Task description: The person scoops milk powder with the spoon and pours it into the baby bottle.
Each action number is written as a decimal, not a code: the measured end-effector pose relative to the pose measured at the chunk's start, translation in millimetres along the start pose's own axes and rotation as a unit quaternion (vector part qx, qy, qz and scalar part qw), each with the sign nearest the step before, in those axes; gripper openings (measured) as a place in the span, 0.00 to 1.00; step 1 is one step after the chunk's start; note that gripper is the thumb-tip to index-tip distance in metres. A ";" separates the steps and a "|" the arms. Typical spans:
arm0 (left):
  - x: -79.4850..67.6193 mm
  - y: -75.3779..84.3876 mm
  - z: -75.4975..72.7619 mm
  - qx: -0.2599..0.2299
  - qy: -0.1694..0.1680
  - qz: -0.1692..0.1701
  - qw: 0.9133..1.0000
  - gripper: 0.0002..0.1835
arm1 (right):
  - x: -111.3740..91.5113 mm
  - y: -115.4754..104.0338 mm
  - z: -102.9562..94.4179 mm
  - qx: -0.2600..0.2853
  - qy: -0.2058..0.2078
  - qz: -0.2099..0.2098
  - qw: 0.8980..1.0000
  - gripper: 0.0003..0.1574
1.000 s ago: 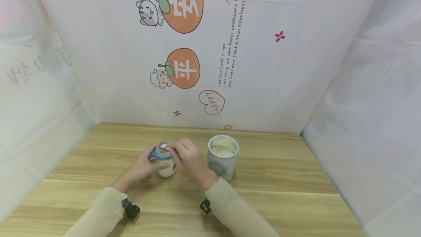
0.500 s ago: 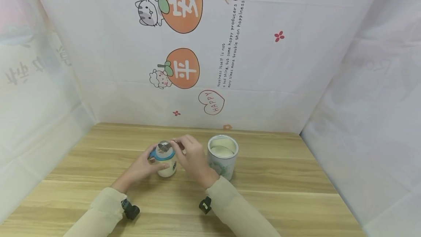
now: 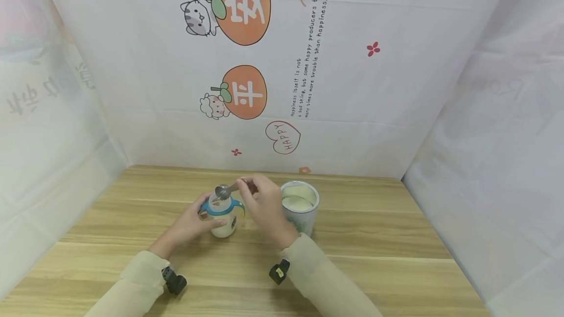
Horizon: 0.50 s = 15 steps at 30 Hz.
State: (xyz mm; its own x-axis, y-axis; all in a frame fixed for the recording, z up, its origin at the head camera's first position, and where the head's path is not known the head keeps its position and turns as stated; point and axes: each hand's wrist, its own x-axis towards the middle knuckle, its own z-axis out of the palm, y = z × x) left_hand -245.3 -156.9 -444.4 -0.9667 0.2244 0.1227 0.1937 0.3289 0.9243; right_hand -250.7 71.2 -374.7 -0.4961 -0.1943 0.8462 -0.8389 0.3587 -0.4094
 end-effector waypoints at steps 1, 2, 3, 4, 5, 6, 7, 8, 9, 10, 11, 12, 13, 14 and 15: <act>0.0 0.1 -0.1 0.000 0.000 0.000 1.000 0.45 | 1.1 0.2 -1.2 0.001 0.003 -0.001 1.000 0.05; 0.0 0.3 -0.2 0.000 0.000 0.001 1.000 0.45 | 2.0 0.3 -2.4 0.003 0.005 -0.001 1.000 0.05; 0.0 0.5 -0.3 0.002 0.000 0.002 1.000 0.44 | 2.7 0.4 -3.6 0.006 0.007 0.000 1.000 0.05; -0.1 0.8 -0.4 0.004 0.000 0.003 1.000 0.44 | 3.3 0.4 -4.8 0.010 0.007 0.001 1.000 0.04; -0.1 1.0 -0.5 0.005 0.000 0.004 1.000 0.44 | 3.7 0.5 -5.9 0.014 0.007 0.000 1.000 0.04; -0.1 1.2 -0.5 0.005 0.000 0.005 1.000 0.44 | 3.9 0.4 -6.9 0.017 0.007 0.003 1.000 0.04; -0.1 1.4 -0.6 0.006 0.000 0.006 1.000 0.44 | 4.0 0.2 -7.9 0.018 0.006 0.005 1.000 0.03; -0.1 1.5 -0.7 0.006 0.000 0.008 1.000 0.44 | 4.0 0.1 -8.8 0.021 0.006 0.007 1.000 0.03; -0.1 1.6 -0.8 0.006 0.000 0.008 1.000 0.44 | 4.2 -0.5 -10.1 0.024 0.007 0.009 1.000 0.03; -0.3 1.8 -0.9 0.007 -0.001 0.008 1.000 0.44 | 4.4 -1.3 -11.3 0.025 0.008 0.012 1.000 0.03; -0.2 1.9 -1.0 0.006 -0.001 0.007 1.000 0.44 | 5.4 -4.4 -13.4 0.024 0.008 0.016 1.000 0.03; -0.1 2.2 -1.0 0.004 -0.003 0.006 1.000 0.44 | 6.9 -9.4 -16.4 0.025 0.009 0.019 0.999 0.04; -0.1 2.7 -1.1 0.004 -0.004 0.006 1.000 0.44 | 8.8 -14.9 -19.8 0.025 0.010 0.020 0.999 0.04; -0.1 3.2 -1.2 0.003 -0.006 0.006 1.000 0.44 | 10.8 -20.3 -23.1 0.024 0.011 0.021 0.999 0.03; 0.1 3.5 -1.3 0.004 -0.006 0.005 1.000 0.44 | 12.7 -25.7 -26.7 0.021 0.014 0.023 0.999 0.03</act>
State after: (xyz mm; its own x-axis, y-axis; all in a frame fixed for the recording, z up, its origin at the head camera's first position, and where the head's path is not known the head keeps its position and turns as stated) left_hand -244.9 -156.9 -440.6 -0.9625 0.2393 0.1280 0.2054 0.3338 0.9200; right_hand -229.5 83.9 -344.3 -0.5281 -0.1538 0.8351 -0.8247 0.3272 -0.4613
